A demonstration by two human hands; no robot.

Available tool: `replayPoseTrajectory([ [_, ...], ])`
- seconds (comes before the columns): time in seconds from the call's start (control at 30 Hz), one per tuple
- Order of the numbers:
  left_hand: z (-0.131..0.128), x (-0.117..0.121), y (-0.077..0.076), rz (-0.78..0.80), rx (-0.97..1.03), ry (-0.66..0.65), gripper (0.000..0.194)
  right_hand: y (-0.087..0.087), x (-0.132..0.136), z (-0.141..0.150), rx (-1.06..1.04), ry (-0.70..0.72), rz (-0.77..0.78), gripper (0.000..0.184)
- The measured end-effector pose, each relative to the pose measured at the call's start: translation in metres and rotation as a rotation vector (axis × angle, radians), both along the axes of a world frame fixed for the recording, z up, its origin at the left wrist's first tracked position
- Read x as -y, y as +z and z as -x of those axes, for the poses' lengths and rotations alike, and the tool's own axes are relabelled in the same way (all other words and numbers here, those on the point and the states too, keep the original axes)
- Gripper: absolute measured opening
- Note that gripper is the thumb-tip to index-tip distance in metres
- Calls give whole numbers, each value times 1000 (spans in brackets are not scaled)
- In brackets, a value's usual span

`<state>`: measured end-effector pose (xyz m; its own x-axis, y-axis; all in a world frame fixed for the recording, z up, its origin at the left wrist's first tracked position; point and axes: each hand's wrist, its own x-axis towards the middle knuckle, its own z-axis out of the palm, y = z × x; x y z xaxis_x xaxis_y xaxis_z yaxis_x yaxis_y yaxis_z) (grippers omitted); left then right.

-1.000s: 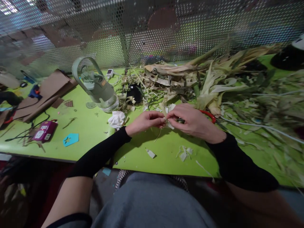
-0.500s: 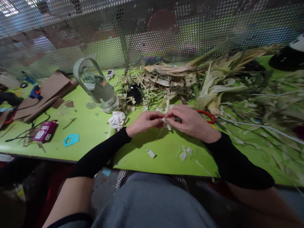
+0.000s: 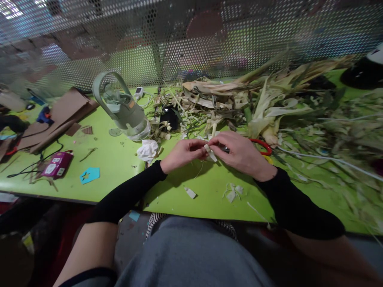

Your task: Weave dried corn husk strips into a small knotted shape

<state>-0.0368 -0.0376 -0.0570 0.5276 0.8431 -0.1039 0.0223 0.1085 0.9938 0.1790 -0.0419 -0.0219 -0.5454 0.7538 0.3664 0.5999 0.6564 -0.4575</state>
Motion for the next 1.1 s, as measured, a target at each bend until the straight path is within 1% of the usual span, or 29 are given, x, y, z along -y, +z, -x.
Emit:
replayPoseTrajectory([
  [0.13,0,-2,0,16,15,7,24,0,1,1,-73,-26,82,13],
  [0.23,0,0,5,-4,-11,24,23,2,2,2,-115,-50,135,11],
  [0.4,-1,6,16,-48,-94,45,21,0,2,4,-82,-18,62,5],
  [0.47,-2,7,16,-29,-80,42,19,-1,4,6,-82,-5,41,6],
  [0.53,-2,5,12,23,-24,36,21,-1,6,8,-134,16,10,3],
  [0.57,-2,4,10,53,18,42,23,0,7,8,-186,2,-25,5],
  [0.6,-2,3,8,77,65,57,26,1,8,8,-244,-42,-68,8],
  [0.67,-2,1,5,100,159,101,29,4,8,6,-327,-199,-110,16],
  [0.7,-2,1,5,102,198,127,29,5,7,5,-335,-270,-79,20],
  [0.73,-2,0,4,102,228,148,29,5,6,4,-324,-311,-6,26],
  [0.77,-3,0,4,98,246,163,28,5,5,4,-302,-312,92,32],
  [0.83,-4,1,4,79,244,175,28,1,3,4,-282,-248,271,41],
  [0.87,-4,1,5,64,227,175,29,-2,2,6,-299,-212,333,44],
  [0.93,-5,3,8,30,173,163,33,-7,3,9,-385,-153,424,48],
  [1.0,-5,5,12,-4,107,146,35,-10,5,14,-497,-99,550,49],
  [1.1,-4,6,17,-28,42,124,36,-7,7,17,-647,-53,782,47],
])
